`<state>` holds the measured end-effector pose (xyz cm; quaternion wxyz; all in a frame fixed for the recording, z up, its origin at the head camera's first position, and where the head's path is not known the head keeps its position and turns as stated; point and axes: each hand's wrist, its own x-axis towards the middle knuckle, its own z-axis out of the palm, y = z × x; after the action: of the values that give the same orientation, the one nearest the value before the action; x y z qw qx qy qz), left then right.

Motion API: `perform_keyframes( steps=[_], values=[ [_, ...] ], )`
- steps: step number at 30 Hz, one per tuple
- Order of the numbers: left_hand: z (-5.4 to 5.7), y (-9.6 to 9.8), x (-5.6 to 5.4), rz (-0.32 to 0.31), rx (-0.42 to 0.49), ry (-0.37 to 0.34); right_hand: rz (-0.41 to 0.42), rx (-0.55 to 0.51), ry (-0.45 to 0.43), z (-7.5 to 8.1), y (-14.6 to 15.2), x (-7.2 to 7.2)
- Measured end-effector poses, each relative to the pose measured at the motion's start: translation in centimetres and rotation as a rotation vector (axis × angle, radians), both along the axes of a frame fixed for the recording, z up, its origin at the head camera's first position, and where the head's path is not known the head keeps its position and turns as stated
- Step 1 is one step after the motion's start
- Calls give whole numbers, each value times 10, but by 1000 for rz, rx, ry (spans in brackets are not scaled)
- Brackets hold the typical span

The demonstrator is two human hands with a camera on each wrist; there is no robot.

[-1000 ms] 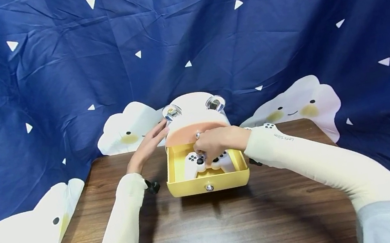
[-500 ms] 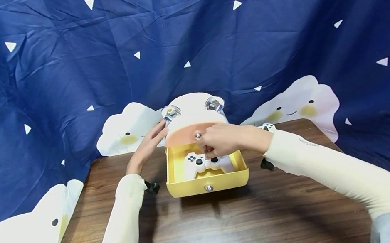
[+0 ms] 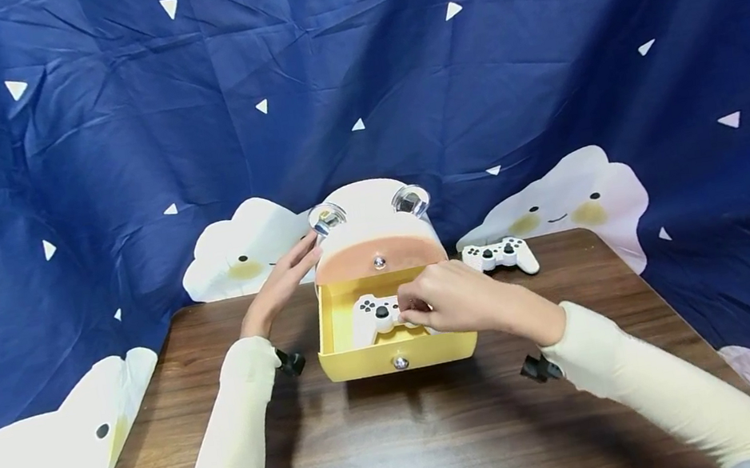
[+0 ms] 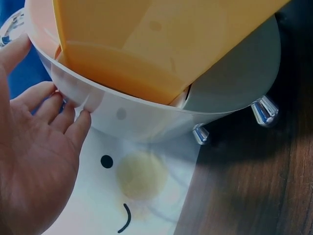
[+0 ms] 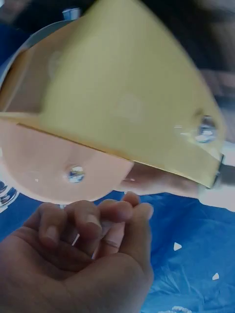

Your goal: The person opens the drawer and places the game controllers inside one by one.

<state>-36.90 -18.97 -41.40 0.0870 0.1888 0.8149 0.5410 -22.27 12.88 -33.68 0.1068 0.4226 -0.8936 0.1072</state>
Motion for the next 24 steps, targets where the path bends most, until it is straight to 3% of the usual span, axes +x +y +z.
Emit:
perform_keyframes(
  steps=[7, 13, 24],
  values=[
    [-1, 0, 3, 12, -22, 30, -5, -105, 63, -26, -1, 31],
    [4, -3, 3, 3, -65, 30, -63, -172, 52, -53, -5, 52],
    [12, -7, 1, -30, -89, 45, -310, -147, 74, -90, -6, 61]
  ],
)
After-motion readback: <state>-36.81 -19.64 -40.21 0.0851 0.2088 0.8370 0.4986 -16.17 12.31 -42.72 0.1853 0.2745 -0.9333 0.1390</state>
